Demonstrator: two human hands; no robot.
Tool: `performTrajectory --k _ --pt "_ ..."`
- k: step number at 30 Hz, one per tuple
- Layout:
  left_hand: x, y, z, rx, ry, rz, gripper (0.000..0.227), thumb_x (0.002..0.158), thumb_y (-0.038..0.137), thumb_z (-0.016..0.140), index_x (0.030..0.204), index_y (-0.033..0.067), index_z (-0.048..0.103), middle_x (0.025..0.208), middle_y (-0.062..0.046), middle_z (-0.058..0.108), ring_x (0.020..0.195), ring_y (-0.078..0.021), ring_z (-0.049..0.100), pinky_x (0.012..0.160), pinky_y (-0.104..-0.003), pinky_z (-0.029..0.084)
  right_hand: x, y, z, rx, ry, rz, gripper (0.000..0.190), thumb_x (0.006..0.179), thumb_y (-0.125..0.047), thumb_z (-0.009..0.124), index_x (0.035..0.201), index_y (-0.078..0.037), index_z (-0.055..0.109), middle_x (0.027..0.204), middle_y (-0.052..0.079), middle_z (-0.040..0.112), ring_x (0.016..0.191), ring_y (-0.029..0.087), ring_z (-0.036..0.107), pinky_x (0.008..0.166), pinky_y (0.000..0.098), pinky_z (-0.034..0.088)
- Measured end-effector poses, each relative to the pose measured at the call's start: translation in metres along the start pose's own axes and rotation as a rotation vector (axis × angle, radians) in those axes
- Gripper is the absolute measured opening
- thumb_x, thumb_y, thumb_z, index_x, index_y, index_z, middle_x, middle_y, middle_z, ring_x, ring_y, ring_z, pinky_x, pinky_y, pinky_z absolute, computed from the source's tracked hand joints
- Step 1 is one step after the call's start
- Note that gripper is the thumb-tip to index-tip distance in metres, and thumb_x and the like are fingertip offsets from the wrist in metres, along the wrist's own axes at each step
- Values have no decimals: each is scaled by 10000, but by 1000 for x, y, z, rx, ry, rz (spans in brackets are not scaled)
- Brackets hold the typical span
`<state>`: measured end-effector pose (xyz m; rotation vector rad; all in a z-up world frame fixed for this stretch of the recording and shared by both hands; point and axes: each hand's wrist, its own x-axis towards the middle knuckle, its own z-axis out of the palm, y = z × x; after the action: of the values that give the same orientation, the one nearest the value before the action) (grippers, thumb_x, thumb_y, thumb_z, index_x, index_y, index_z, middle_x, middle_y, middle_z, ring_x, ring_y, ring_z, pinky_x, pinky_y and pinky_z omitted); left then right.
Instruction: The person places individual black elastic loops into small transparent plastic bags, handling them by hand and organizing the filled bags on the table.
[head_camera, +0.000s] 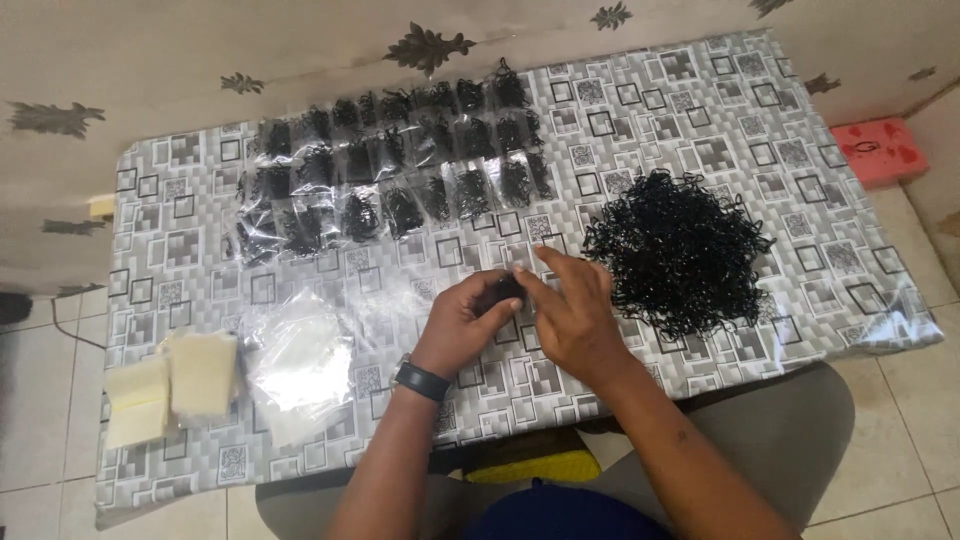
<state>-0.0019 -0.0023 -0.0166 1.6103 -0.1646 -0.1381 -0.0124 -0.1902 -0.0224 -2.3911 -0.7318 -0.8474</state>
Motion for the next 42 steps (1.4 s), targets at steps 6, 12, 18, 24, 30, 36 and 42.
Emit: performTrajectory --k 6,12,18,24,30,36,42 --pt "1 21 1 -27 60 31 337 910 143 742 1227 32 708 1004 -250 762 939 -369 745 741 -465 632 -8 -5 -16 85 -15 124 476 892 34 601 1356 -61 649 1397 219 578 1144 370 648 949 490 441" --pt "5 18 -4 -398 224 -109 318 948 217 611 1182 2 611 1042 -224 736 881 -323 761 721 -402 668 -39 -23 -30 44 -296 113 499 863 -46 647 1356 -84 575 1407 176 573 1260 345 575 1045 525 449" --pt "45 53 -49 -83 431 -327 316 909 219 651 1211 130 668 1133 -74 716 837 -148 626 689 -209 520 -50 -20 -22 -42 -351 108 493 863 -129 655 1355 -113 624 1424 116 593 1272 325 532 1078 537 414" --pt "115 82 -107 186 517 -281 68 980 99 624 1034 132 600 1069 -29 636 1001 -174 654 910 -264 635 -40 -25 -26 -86 -372 116 473 875 -145 661 1346 -118 623 1386 115 606 1239 325 544 1034 537 424" --pt "189 23 -154 566 587 -107 222 904 278 715 1067 133 674 948 -28 735 846 -218 684 736 -414 525 -38 -25 -24 -89 -369 118 453 878 -165 669 1327 -113 640 1374 110 619 1236 312 552 1049 527 424" --pt "212 17 -166 866 636 -60 456 907 261 743 1302 61 634 963 -129 745 891 -365 696 765 -536 561 -38 -23 -21 -102 -312 94 420 853 -147 652 1273 -128 661 1329 85 637 1169 296 570 978 482 449" --pt "191 31 -152 1041 667 31 447 885 178 764 1308 132 627 1289 -165 609 1176 -372 495 934 -500 484 -36 -24 -23 -92 -328 107 395 882 -173 665 1274 -129 657 1344 90 626 1177 310 561 993 510 438"
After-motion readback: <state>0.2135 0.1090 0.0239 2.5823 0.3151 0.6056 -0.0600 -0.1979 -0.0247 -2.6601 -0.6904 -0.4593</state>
